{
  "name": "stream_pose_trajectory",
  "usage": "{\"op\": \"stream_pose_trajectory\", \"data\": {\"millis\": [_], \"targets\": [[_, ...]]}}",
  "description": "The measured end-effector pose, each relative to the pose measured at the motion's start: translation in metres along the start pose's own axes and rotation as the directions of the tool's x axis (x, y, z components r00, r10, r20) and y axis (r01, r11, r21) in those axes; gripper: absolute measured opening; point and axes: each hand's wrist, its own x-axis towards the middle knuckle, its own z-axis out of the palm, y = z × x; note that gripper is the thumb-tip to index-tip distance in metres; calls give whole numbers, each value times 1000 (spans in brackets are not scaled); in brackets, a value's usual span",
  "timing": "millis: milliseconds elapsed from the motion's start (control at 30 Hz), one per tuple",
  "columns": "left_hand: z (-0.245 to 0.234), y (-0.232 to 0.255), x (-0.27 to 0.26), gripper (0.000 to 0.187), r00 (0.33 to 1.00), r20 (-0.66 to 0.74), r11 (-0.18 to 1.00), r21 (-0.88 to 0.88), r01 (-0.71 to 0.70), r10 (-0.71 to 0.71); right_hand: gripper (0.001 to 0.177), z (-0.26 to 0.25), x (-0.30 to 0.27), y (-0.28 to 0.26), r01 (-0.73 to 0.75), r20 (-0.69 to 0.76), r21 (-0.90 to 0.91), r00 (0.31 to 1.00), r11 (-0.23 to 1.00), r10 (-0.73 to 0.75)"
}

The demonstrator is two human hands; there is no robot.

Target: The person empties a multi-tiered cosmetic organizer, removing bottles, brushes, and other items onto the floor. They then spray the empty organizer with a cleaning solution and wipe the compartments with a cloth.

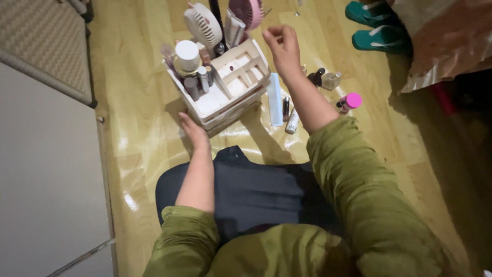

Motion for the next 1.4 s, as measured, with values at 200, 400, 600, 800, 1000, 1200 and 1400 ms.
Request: {"op": "stream_pose_trajectory", "data": {"millis": [200,400,600,800,1000,1200,1400], "targets": [[4,5,-4,106,999,46,999,-22,24,-23,44,20,45,-35,-152,22,-173,987,973,158],[5,0,0,107,999,38,1000,5,31,-31,40,12,47,-40,19,-69,-225,997,974,-35],[4,-8,3,107,996,7,994,63,88,-89,26,-37,77,5,145,-340,53,933,988,-119],[5,6,-6,102,999,20,999,-1,38,-38,28,-119,74,62,198,-312,35,933,980,-178],[5,15,-15,95,997,69,998,-62,-29,33,38,-114,24,122,-298,-334,-281,921,912,199],[5,12,-12,87,993,118,992,-123,-8,23,43,-61,11,167,-508,-313,-408,858,759,406],[2,2,-10,79,984,124,992,-35,-122,125,44,-9,27,209,-477,-156,-509,870,717,468]]}}
